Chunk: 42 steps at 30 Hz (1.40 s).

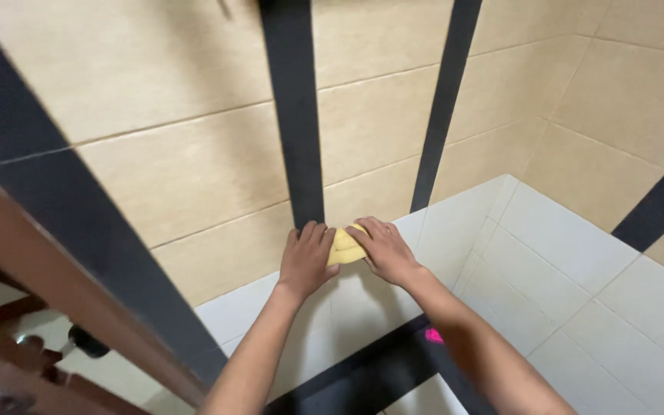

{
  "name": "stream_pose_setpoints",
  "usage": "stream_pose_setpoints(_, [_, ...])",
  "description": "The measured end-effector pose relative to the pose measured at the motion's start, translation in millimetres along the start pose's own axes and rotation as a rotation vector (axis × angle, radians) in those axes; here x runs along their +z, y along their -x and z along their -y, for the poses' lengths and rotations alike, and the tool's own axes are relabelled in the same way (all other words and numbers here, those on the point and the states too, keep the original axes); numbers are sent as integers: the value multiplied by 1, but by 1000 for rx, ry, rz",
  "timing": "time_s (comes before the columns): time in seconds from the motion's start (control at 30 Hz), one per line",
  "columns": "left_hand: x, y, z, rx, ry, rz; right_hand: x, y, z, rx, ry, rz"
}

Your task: The person wets a yellow sponge at a sink and then scrubs the tiled walls of a bathroom. They clean the vertical black grout lines and the beige tiles, moving from the upper wall down to the lower white tiles and the black floor trim.

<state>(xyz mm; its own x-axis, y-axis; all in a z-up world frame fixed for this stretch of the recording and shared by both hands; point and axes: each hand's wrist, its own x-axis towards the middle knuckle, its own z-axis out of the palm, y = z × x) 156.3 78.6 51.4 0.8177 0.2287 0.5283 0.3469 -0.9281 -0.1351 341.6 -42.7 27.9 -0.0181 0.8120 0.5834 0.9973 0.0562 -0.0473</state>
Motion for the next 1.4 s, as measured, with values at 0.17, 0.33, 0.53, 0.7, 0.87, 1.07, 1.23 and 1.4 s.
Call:
stream_pose_setpoints(0.17, [3,-59,-17,3,-67,-179,-15,-20,-73,-79,7,-115])
stream_pose_setpoints(0.33, [-20,-130,-47,-31,-207,-268,-61,-49,-137,-119,37,-149])
stream_pose_setpoints(0.53, [-50,-207,-66,-77,-305,-379,-113,-95,-194,-181,1,-356])
stream_pose_setpoints(0.7, [-75,-241,-59,-129,-424,-522,-150,-138,-202,-235,69,-503])
stream_pose_setpoints(0.87, [-49,-253,-41,-135,-411,-545,-118,-160,-202,-177,99,-596])
stream_pose_setpoints(1.07, [-15,-255,-29,-125,-242,-662,-91,-163,-202,-189,-34,-730])
stream_pose_setpoints(1.23, [14,-256,-23,-108,-262,-732,-76,-158,-204,-164,-41,-772])
stream_pose_setpoints(1.4, [31,-249,-21,-86,-277,-740,-57,-146,-205,-124,-77,-761])
